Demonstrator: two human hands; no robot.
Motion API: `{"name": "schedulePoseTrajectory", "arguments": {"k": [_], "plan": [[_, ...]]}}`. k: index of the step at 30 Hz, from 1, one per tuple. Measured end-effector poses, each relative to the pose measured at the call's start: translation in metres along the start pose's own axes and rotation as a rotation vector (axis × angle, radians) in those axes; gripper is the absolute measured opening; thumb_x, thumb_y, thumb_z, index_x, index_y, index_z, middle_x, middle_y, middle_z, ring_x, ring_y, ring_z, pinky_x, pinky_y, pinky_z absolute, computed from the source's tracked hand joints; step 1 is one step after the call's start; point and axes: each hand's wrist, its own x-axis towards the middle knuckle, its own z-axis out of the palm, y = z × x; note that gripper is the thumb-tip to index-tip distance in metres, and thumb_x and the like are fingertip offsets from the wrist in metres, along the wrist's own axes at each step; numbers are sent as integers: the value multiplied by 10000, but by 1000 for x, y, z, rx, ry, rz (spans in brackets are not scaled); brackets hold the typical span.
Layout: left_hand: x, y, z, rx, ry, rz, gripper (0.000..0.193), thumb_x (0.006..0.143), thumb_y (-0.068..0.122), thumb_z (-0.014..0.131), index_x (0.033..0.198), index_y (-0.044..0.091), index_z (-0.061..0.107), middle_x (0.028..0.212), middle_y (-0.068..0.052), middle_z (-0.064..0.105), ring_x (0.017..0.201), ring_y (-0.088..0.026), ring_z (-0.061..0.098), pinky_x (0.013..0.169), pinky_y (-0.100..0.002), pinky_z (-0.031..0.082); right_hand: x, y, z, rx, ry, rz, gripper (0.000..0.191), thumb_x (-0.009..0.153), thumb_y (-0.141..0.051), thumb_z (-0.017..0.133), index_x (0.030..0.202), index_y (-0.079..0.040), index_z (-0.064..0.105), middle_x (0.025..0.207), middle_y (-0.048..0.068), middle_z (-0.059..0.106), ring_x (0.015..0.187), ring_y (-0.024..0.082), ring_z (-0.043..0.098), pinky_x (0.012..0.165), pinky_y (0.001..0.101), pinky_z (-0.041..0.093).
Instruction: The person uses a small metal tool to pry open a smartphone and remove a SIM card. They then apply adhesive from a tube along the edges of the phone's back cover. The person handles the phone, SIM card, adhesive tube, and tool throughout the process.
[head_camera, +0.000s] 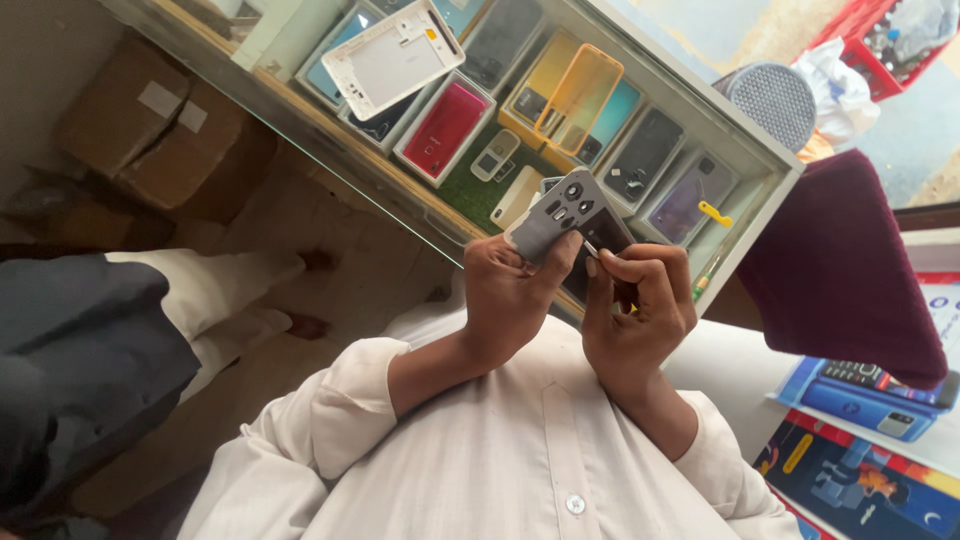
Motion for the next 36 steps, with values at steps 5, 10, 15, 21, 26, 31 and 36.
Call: {"name": "schedulePoseTrajectory", "arguments": {"k": [5,10,15,21,26,31,36], "plan": [[-1,-2,-4,21,62,19,201,969,113,726,804,-1,734,625,78,610,573,36,494,469,-212,369,2,4,6,34,-15,-28,141,960,72,782,944,5,660,997,55,589,654,29,448,534,207,343],[0,0,-6,62,136,32,285,958,116,746,707,-17,712,571,65,602,526,23,499,438,-229,364,5,4,12,5,-31,-84,147,949,67,798,960,1,667,987,55,590,658,37,446,563,226,347],[2,2,-5,89,178,54,277,961,134,744,734,-22,718,559,61,589,527,19,496,446,-238,375,9,5,19,14,-14,-128,139,948,76,790,970,-3,678,975,59,592,625,33,438,531,226,337],[0,0,-7,57,232,57,271,976,132,746,767,-39,727,607,45,621,576,15,507,471,-230,397,14,5,24,64,-46,-134,147,951,79,785,983,-10,673,994,65,586,638,40,449,541,232,337],[-4,-2,-10,23,226,75,174,977,119,724,944,-47,762,754,16,719,691,2,597,571,-216,487,18,5,20,137,-141,-87,139,944,83,772,1002,12,668,1020,67,591,672,33,485,581,212,378],[-5,-6,-16,-155,182,109,192,1013,117,709,1104,-48,747,965,-11,755,874,-32,646,744,-215,544,21,8,17,196,-228,-89,158,951,96,755,1075,25,687,1066,73,597,835,68,594,691,186,483],[-9,-10,-22,-196,177,103,232,1014,142,711,1148,-46,735,1005,-3,751,923,-32,643,798,-210,544,19,10,21,190,-208,-121,161,959,93,764,1086,20,697,1070,78,603,816,62,614,697,189,500]]}}
